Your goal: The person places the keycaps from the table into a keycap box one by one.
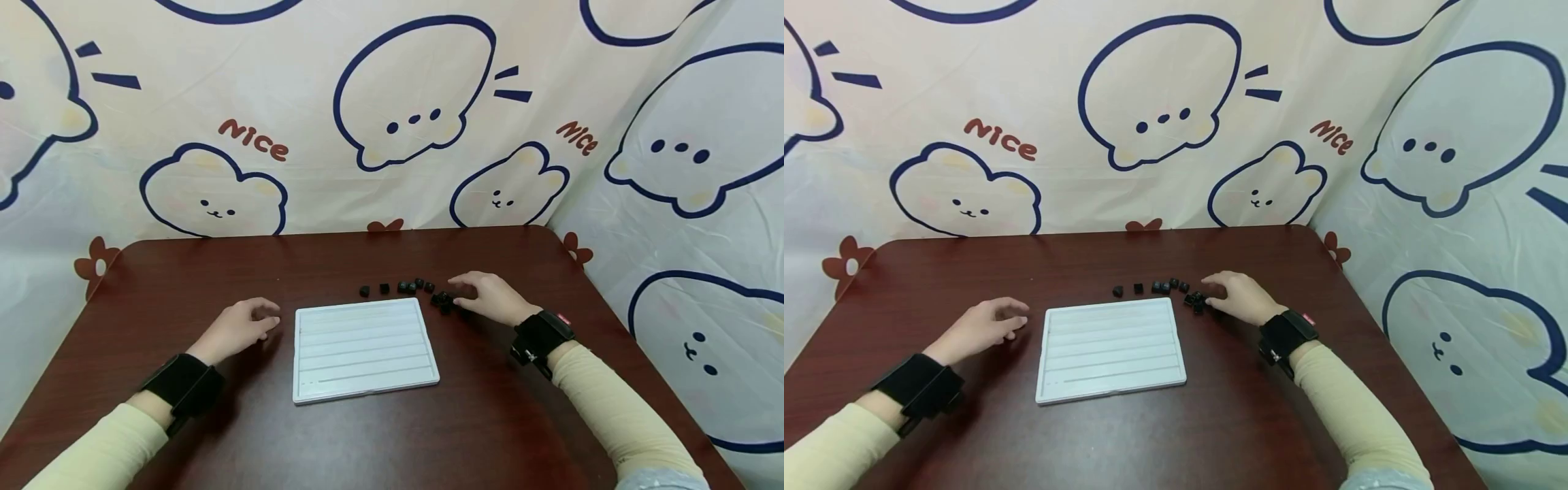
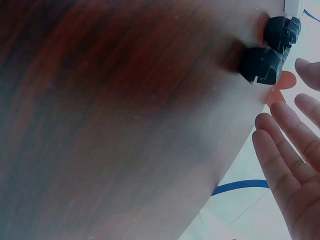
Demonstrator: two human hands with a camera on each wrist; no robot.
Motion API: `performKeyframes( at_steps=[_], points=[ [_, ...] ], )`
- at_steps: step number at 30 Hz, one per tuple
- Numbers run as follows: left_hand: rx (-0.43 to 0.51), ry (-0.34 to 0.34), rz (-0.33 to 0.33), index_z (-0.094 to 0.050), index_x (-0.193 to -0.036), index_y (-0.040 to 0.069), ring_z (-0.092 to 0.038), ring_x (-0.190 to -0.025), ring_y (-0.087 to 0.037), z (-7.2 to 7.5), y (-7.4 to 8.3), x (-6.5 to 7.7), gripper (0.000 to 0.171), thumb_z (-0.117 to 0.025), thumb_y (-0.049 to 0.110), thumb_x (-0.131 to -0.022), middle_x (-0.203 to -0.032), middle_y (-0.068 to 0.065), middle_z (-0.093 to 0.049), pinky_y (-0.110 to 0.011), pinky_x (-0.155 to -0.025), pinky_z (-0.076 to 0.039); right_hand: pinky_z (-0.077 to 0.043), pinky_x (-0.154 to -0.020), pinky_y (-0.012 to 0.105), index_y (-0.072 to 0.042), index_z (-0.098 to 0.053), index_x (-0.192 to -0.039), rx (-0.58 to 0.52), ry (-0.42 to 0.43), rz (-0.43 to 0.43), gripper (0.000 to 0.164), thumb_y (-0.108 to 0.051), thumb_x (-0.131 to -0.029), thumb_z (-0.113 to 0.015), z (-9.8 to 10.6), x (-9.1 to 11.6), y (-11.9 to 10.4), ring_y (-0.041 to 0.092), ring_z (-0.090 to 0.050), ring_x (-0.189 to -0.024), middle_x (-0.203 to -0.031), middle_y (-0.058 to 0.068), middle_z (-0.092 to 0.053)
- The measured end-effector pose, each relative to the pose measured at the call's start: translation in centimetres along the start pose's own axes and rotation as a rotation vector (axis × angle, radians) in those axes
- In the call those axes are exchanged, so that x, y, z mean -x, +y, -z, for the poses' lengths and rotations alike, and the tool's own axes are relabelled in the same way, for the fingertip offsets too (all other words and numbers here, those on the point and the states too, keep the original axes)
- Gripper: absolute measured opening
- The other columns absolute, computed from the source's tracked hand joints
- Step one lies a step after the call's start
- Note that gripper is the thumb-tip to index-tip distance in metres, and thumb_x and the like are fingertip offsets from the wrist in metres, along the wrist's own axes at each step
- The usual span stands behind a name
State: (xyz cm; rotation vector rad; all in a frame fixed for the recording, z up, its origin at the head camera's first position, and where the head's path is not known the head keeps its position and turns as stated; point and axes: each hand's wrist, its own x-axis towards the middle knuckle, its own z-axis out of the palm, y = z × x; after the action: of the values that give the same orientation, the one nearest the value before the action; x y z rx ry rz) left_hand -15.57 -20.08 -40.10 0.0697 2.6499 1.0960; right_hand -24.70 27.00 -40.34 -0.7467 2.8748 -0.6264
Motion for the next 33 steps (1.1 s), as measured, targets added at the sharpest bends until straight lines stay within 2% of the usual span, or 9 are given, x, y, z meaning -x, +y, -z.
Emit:
performKeyframes(
  at_steps=[3,7,12,17,26,33],
  points=[
    [0.134,-0.035,0.057,-0.058,-0.133,-0.004,-0.065,-0.079,-0.021,-0.3,0.2,-0.1,0.037,-0.062,0.016,-0.103,-0.105,-0.018,-0.066,-0.035,-0.075,-0.057,-0.047,-0.1,0.053,-0.003,-0.065,-0.135,0.002,-0.005,-0.005,0.042,-0.014,-0.095,-0.075,0.0,0.2,0.0,0.034,-0.059,-0.122,-0.131,0.016,-0.064],
    [0.286,-0.028,0.099,-0.055,-0.134,-0.006,-0.066,-0.082,-0.022,-1.2,0.2,0.0,0.039,-0.066,0.01,-0.101,-0.11,-0.022,-0.064,-0.035,-0.078,-0.059,-0.05,-0.096,0.051,-0.003,-0.066,-0.132,-0.003,-0.011,-0.003,0.04,-0.011,-0.094,-0.075,-0.2,0.2,0.1,0.032,-0.061,-0.116,-0.129,0.016,-0.065],
    [0.363,-0.014,0.112,-0.05,-0.138,-0.007,-0.065,-0.082,-0.023,-2.5,0.6,0.1,0.046,-0.068,0.006,-0.098,-0.112,-0.023,-0.059,-0.037,-0.078,-0.059,-0.052,-0.091,0.047,-0.003,-0.069,-0.127,-0.021,-0.029,-0.007,0.036,-0.01,-0.093,-0.076,-0.5,0.0,0.1,0.028,-0.062,-0.107,-0.124,0.013,-0.066],
    [0.369,-0.009,0.11,-0.044,-0.142,-0.007,-0.065,-0.08,-0.022,-3.1,1.0,0.0,0.053,-0.068,0.006,-0.097,-0.109,-0.023,-0.058,-0.035,-0.076,-0.059,-0.052,-0.087,0.046,-0.004,-0.071,-0.123,-0.021,-0.037,-0.002,0.031,-0.008,-0.092,-0.076,-0.7,-0.2,0.2,0.025,-0.061,-0.101,-0.119,0.011,-0.067],
    [0.299,-0.002,0.114,-0.049,-0.139,-0.009,-0.062,-0.08,-0.021,-3.5,1.3,0.1,0.052,-0.071,0.005,-0.094,-0.106,-0.02,-0.058,-0.031,-0.072,-0.057,-0.052,-0.087,0.045,-0.004,-0.073,-0.117,0.017,-0.049,0.009,0.026,-0.006,-0.091,-0.076,-0.9,-0.5,0.3,0.025,-0.062,-0.099,-0.115,0.011,-0.069],
    [0.322,-0.001,0.116,-0.046,-0.137,-0.01,-0.064,-0.082,-0.021,-4.0,1.4,0.2,0.055,-0.073,0.002,-0.091,-0.105,-0.021,-0.056,-0.033,-0.073,-0.058,-0.052,-0.091,0.048,-0.003,-0.074,-0.116,0.018,-0.052,0.019,0.024,-0.006,-0.092,-0.076,-1.1,-0.6,0.4,0.028,-0.063,-0.105,-0.116,0.012,-0.07]
  ],
)
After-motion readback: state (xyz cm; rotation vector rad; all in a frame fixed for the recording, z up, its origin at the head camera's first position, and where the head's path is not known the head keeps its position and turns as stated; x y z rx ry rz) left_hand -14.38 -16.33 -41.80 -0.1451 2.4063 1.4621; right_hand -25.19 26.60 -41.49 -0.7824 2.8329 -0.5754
